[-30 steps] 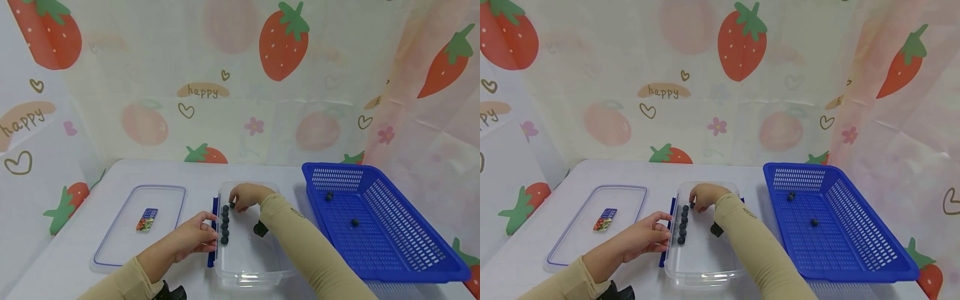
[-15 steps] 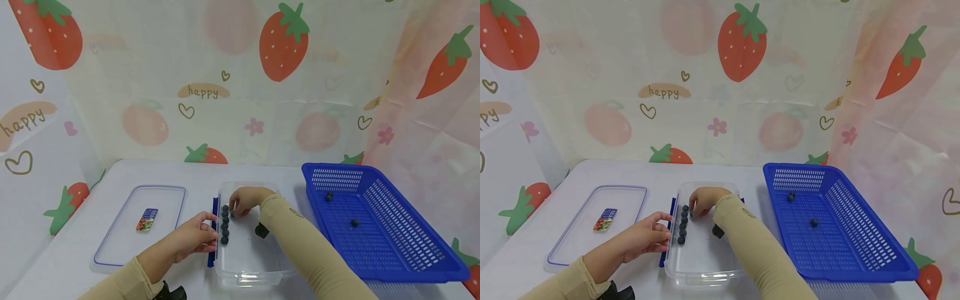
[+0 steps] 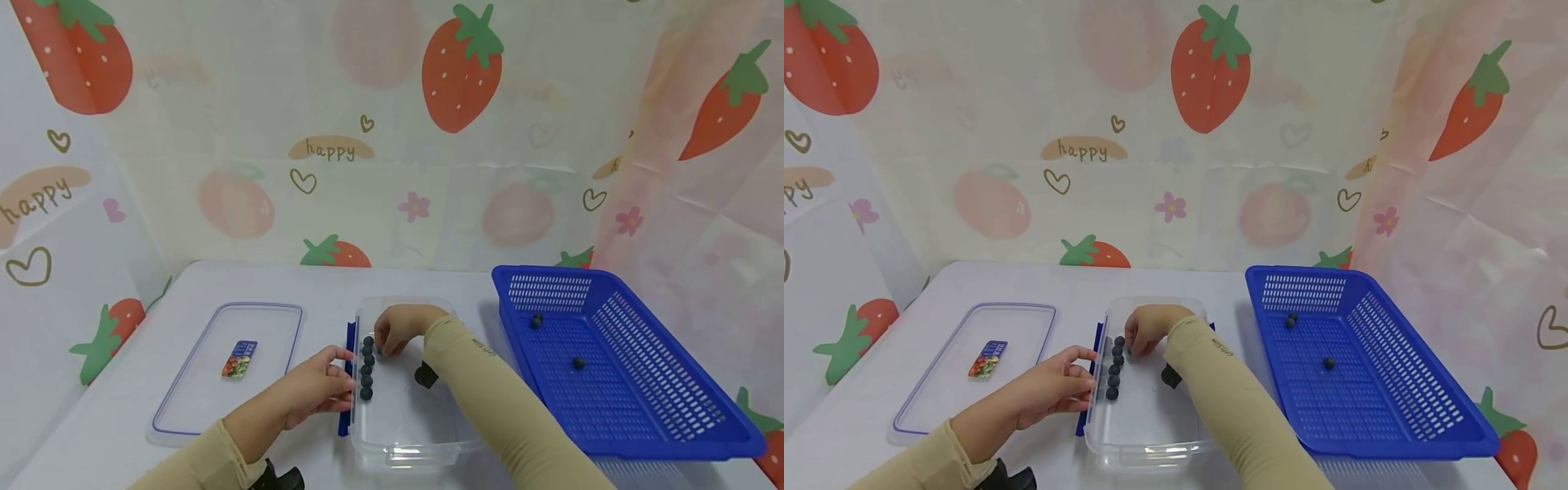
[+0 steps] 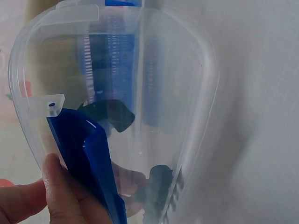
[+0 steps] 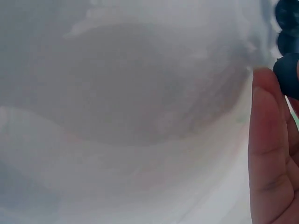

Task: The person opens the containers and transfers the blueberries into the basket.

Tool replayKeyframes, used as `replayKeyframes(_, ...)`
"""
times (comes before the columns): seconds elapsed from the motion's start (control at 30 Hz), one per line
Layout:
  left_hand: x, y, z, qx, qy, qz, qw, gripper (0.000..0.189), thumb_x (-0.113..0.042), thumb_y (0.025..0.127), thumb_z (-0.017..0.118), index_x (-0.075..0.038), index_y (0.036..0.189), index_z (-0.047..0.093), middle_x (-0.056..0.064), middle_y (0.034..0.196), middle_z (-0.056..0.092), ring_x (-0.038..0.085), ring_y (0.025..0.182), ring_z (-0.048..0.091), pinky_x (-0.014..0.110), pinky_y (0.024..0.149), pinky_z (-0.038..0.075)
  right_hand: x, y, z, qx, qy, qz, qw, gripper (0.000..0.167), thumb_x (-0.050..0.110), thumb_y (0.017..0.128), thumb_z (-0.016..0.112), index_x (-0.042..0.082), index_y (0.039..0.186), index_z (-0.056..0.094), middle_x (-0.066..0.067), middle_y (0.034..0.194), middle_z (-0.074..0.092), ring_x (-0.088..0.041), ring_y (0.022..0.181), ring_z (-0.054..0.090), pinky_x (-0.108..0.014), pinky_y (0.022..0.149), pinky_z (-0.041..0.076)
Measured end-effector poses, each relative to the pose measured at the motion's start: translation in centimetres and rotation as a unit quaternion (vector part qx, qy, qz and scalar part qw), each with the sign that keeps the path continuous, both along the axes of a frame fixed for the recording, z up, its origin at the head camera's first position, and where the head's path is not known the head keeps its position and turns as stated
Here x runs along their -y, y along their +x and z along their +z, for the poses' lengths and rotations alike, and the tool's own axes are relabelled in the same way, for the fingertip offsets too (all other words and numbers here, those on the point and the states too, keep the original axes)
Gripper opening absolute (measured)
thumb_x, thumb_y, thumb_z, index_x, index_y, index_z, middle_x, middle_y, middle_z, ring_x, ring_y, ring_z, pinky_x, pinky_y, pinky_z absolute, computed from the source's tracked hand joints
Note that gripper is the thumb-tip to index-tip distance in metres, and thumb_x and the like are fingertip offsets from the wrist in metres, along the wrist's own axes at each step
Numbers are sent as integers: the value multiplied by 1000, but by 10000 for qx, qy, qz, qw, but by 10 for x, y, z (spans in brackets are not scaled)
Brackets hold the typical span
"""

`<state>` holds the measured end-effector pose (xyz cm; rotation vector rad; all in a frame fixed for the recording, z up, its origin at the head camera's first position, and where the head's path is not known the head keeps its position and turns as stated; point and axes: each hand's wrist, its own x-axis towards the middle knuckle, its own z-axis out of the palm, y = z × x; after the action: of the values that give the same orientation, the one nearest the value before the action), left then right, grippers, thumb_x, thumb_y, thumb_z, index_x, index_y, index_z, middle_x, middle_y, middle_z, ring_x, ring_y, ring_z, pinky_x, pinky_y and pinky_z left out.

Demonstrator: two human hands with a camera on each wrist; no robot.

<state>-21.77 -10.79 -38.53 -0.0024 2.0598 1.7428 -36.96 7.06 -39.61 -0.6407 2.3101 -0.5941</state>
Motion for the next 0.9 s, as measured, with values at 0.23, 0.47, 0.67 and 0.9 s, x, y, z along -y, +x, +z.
replayKeyframes(0.23,0,-1,-1,20,-16,-3,10000,47,-5,89,57,-8,130,35,13,89,58,19,72,60,30,68,56,-3,-2,12,128,-411,-33,9991,9,0,78,67,6,84,65,-7,86,62,-18,77,62,-26,71,55)
replayKeyframes(0.47,1,-1,-1,45,-26,-9,10000,46,-4,89,56,-9,130,35,13,90,59,19,73,60,30,69,56,-6,0,33,261,-1121,0,9934,11,-3,79,65,5,87,64,-10,89,60,-19,80,63,-28,74,55)
replayKeyframes(0.67,1,-2,-2,25,-55,-17,10000,47,-5,89,57,-9,130,35,13,90,58,19,73,60,30,69,56,-11,2,56,-4,-1255,158,9920,11,-2,80,65,5,88,63,-9,89,61,-19,82,61,-29,75,54)
replayKeyframes(0.9,1,-2,-3,-34,0,-54,10000,47,-4,88,57,-8,130,35,13,89,58,20,72,61,30,68,56,-37,-2,85,-421,-1249,28,9913,10,2,81,65,8,89,64,-10,90,62,-21,84,62,-29,76,54)
